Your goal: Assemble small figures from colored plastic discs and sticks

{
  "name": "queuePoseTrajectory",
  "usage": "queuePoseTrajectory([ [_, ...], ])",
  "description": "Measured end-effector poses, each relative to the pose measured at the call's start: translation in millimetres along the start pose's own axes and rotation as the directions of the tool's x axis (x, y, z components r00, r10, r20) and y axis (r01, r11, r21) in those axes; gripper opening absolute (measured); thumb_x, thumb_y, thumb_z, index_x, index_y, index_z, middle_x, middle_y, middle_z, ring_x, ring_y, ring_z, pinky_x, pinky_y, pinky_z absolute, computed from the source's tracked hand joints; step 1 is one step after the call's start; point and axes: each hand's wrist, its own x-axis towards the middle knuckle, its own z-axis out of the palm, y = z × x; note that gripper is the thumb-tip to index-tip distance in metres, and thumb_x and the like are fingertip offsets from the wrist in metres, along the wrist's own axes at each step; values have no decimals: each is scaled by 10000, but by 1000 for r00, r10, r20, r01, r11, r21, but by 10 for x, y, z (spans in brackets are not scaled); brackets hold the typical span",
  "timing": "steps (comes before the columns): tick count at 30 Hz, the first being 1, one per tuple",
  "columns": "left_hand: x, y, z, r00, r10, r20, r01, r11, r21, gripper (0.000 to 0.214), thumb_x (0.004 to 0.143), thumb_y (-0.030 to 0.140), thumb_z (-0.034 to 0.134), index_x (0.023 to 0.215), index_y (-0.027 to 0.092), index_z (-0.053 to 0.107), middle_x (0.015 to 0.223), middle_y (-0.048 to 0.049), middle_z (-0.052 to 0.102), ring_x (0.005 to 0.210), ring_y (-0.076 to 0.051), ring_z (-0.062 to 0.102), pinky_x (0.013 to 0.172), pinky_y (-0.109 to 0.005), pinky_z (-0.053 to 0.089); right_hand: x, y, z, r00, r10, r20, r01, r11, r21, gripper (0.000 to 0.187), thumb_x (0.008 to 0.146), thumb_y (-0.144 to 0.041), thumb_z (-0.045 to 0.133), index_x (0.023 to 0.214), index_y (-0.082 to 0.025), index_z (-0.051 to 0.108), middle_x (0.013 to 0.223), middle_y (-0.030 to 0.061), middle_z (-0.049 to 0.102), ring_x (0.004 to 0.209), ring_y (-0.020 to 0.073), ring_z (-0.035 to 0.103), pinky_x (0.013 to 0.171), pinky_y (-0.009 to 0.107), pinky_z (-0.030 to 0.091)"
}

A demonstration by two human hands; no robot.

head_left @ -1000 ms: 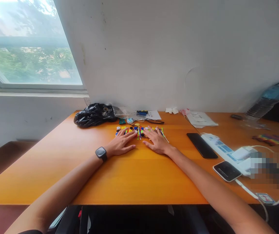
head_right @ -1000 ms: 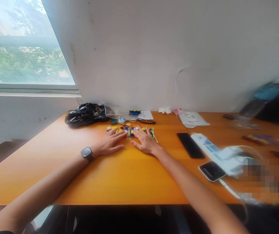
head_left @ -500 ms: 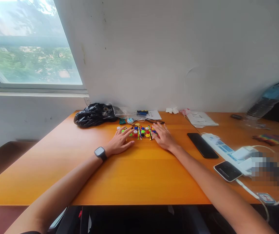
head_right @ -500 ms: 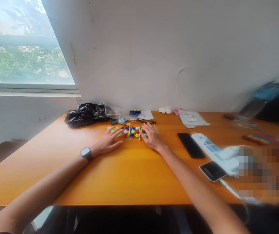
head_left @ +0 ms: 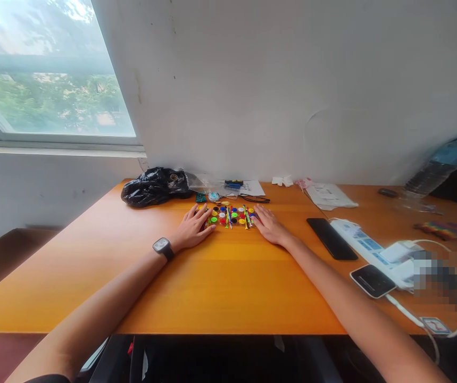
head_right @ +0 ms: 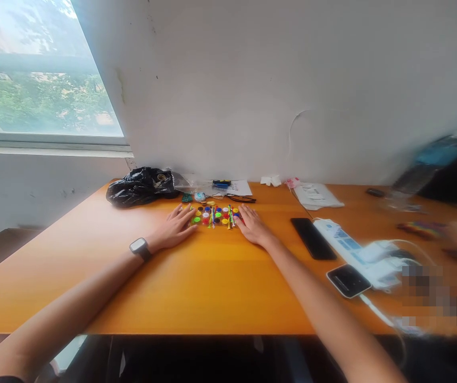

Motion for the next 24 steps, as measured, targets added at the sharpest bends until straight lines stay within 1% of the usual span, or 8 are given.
queuePoseTrajectory([
  [3,-5,12,-23,1000,8,12,-8,1000,11,775,1053,745,348,1669,278,407,1770,-84,268,1647,-436,114,1319,-635,203,-9,-27,-31,1000,-3,27,3,1000,-14,973,1068,-825,106,1716,-132,324,1732,108,236,1617,321,147,1355,528,119],
  [7,-9,23,-16,1000,8,2,-8,1000,14,757,1059,732,352,1672,291,403,1772,-87,260,1644,-445,119,1312,-655,202,-13,-40,-36,1000,-9,28,10,1000,-19,975,1062,-837,87,1722,-157,317,1732,94,240,1616,315,151,1355,529,118],
  [11,-2,0,13,999,-1,-34,1,1000,11,766,1059,735,341,1661,266,414,1777,-89,243,1650,-423,119,1315,-626,218,-10,-33,-22,999,-4,-34,4,1000,1,986,1061,-842,85,1717,-146,326,1736,100,229,1617,321,145,1354,520,145],
  [14,8,-86,7,997,-14,-71,14,1000,4,781,1062,733,325,1673,248,372,1779,-88,241,1655,-400,117,1326,-597,209,-8,-6,-25,996,21,-83,-19,999,31,961,1064,-839,90,1722,-176,317,1737,82,234,1616,330,142,1352,521,166],
  [17,18,-227,-19,995,-74,-73,74,997,-9,838,1061,737,297,1688,182,319,1769,-116,265,1655,-399,111,1335,-572,191,-12,43,-36,995,53,-81,-50,998,41,957,1060,-840,84,1725,-188,308,1734,78,245,1616,336,141,1351,532,161],
  [20,22,-345,-40,990,-129,-53,128,991,-21,910,1041,772,289,1683,127,307,1745,-150,313,1646,-410,145,1336,-557,193,-18,87,-47,993,98,-61,-97,995,23,972,1057,-829,65,1724,-162,297,1734,90,242,1616,329,145,1353,527,141],
  [24,18,-377,-38,990,-138,-32,138,990,-12,988,989,842,336,1682,138,309,1733,-162,337,1631,-425,205,1328,-554,221,-26,92,-52,990,139,-11,-139,990,-31,991,1060,-801,51,1718,-98,283,1738,112,214,1619,323,134,1356,509,113],
])
